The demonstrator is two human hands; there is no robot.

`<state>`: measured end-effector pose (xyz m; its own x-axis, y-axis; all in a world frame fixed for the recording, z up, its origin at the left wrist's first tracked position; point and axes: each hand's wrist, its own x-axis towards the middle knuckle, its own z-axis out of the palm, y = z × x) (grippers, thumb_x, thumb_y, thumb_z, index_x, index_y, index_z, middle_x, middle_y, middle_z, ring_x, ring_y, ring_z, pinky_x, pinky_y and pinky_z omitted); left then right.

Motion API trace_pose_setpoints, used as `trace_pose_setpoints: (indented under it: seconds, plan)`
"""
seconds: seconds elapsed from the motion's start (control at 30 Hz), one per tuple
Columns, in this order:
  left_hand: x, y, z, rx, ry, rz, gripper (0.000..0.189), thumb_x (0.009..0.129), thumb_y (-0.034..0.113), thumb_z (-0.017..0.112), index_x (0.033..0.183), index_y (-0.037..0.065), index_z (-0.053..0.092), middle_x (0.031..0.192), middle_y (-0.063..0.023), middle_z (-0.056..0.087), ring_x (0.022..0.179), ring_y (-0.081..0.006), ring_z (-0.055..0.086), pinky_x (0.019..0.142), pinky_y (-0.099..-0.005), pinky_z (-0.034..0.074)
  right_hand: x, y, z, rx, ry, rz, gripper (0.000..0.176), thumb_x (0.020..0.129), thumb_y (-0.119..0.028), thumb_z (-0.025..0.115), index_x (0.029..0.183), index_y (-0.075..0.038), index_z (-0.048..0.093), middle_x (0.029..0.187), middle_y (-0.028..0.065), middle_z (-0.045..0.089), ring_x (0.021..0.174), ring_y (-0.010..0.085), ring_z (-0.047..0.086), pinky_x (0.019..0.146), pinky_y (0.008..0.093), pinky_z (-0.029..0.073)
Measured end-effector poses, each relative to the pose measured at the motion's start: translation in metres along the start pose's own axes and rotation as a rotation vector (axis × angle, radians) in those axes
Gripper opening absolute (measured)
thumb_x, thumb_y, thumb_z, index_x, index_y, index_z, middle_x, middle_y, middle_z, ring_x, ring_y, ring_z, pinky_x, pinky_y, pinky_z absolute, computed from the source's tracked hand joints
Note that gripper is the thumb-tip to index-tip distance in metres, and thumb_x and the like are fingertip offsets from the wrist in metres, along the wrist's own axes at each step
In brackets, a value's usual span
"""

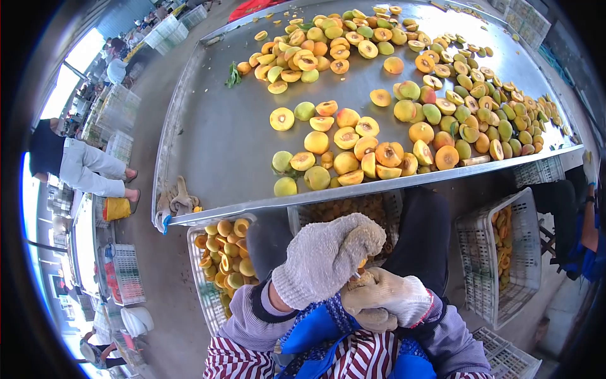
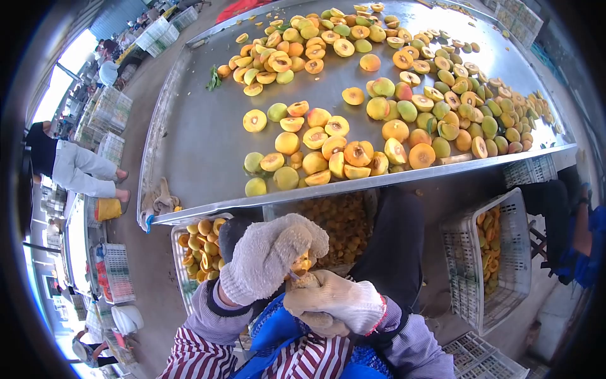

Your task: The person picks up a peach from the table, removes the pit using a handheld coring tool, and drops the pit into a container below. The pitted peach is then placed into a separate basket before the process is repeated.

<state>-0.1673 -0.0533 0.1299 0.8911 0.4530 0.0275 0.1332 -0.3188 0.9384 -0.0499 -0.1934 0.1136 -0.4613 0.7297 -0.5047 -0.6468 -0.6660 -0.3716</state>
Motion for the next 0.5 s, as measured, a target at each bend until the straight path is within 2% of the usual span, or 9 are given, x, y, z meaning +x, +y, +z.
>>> trace_pose_setpoints:
  seconds: [0.03, 0.07, 0.13, 0.23, 0.27, 0.3, 0.33, 0.37, 0.5]
  plan:
    - [-0.001, 0.003, 0.000, 0.001, -0.002, -0.001, 0.028, 0.102, 0.026, 0.053, 0.093, 0.002, 0.065, 0.091, -0.0138, 0.071, 0.079, -0.0316, 0.070, 0.070, -0.0360, 0.055, -0.001, 0.000, -0.001, -0.005, -0.024, 0.007, 0.030, 0.094, -0.025, 0.063, 0.071, -0.008, 0.053, 0.053, -0.0009, 0.045, 0.040, 0.0074, 0.042, 0.037, 0.0221, 0.033]
    - [-0.001, 0.008, 0.001, 0.133, 0.042, 0.122, 0.029, 0.100, 0.029, 0.055, 0.093, 0.002, 0.065, 0.090, -0.0127, 0.072, 0.079, -0.0317, 0.070, 0.069, -0.0365, 0.055, -0.001, 0.003, -0.003, -0.002, -0.024, 0.006, 0.030, 0.094, -0.025, 0.063, 0.071, -0.008, 0.053, 0.053, -0.0009, 0.045, 0.040, 0.0074, 0.042, 0.037, 0.0221, 0.033]
    - [-0.001, 0.010, 0.002, 0.262, 0.087, 0.247, 0.031, 0.099, 0.032, 0.057, 0.093, 0.002, 0.065, 0.090, -0.0115, 0.072, 0.078, -0.0319, 0.071, 0.069, -0.0370, 0.055, 0.002, 0.012, -0.011, 0.264, -0.334, 0.011, 0.024, 0.096, -0.022, 0.060, 0.078, -0.007, 0.057, 0.056, -0.0004, 0.047, 0.042, 0.0072, 0.044, 0.038, 0.0212, 0.034]
    - [-0.002, -0.003, 0.002, 0.138, 0.139, 0.568, 0.034, 0.096, 0.038, 0.062, 0.097, 0.004, 0.069, 0.090, -0.0098, 0.073, 0.080, -0.0318, 0.072, 0.071, -0.0381, 0.056, 0.001, 0.022, -0.015, 0.256, -0.351, -0.024, 0.016, 0.097, -0.019, 0.059, 0.089, -0.005, 0.060, 0.063, 0.0012, 0.053, 0.046, 0.0087, 0.049, 0.040, 0.0242, 0.039]
    - [-0.006, -0.014, 0.004, -0.091, 0.057, 0.510, 0.031, 0.090, 0.033, 0.067, 0.103, 0.005, 0.069, 0.103, -0.0134, 0.071, 0.089, -0.0318, 0.070, 0.074, -0.0375, 0.054, 0.010, 0.033, -0.025, 0.258, -0.351, -0.025, 0.016, 0.097, -0.019, 0.059, 0.089, -0.005, 0.060, 0.063, 0.0012, 0.053, 0.046, 0.0087, 0.049, 0.040, 0.0242, 0.039]
    - [-0.012, -0.017, 0.011, -0.091, 0.055, 0.511, 0.031, 0.090, 0.033, 0.067, 0.103, 0.005, 0.069, 0.103, -0.0134, 0.071, 0.089, -0.0318, 0.070, 0.074, -0.0375, 0.054, 0.024, 0.049, -0.041, 0.439, -0.612, 0.041, 0.015, 0.096, -0.019, 0.061, 0.094, -0.004, 0.060, 0.068, 0.0016, 0.055, 0.051, 0.0090, 0.051, 0.044, 0.0249, 0.041]
    - [-0.017, -0.018, 0.022, -0.384, 0.105, 0.412, 0.033, 0.092, 0.033, 0.067, 0.104, 0.002, 0.068, 0.103, -0.0152, 0.071, 0.090, -0.0314, 0.070, 0.076, -0.0373, 0.054, 0.032, 0.057, -0.049, 0.618, -0.874, 0.108, 0.017, 0.095, -0.019, 0.063, 0.100, -0.003, 0.061, 0.073, 0.0020, 0.057, 0.056, 0.0093, 0.053, 0.048, 0.0257, 0.044]
    - [-0.020, -0.017, 0.031, -0.674, 0.153, 0.304, 0.035, 0.094, 0.033, 0.066, 0.106, 0.000, 0.068, 0.104, -0.0170, 0.071, 0.091, -0.0311, 0.070, 0.078, -0.0371, 0.055, 0.030, 0.056, -0.046, 0.605, -0.870, 0.079, 0.017, 0.094, -0.019, 0.064, 0.100, -0.003, 0.062, 0.074, 0.0020, 0.058, 0.057, 0.0092, 0.054, 0.050, 0.0253, 0.045]
    - [-0.023, -0.007, 0.035, -0.704, 0.167, 0.159, 0.038, 0.100, 0.034, 0.058, 0.110, -0.002, 0.064, 0.109, -0.0172, 0.068, 0.089, -0.0262, 0.069, 0.080, -0.0362, 0.055, 0.004, 0.035, -0.014, 0.236, -0.436, -0.061, 0.019, 0.092, -0.020, 0.067, 0.102, -0.004, 0.063, 0.078, 0.0020, 0.059, 0.064, 0.0088, 0.055, 0.057, 0.0239, 0.046]
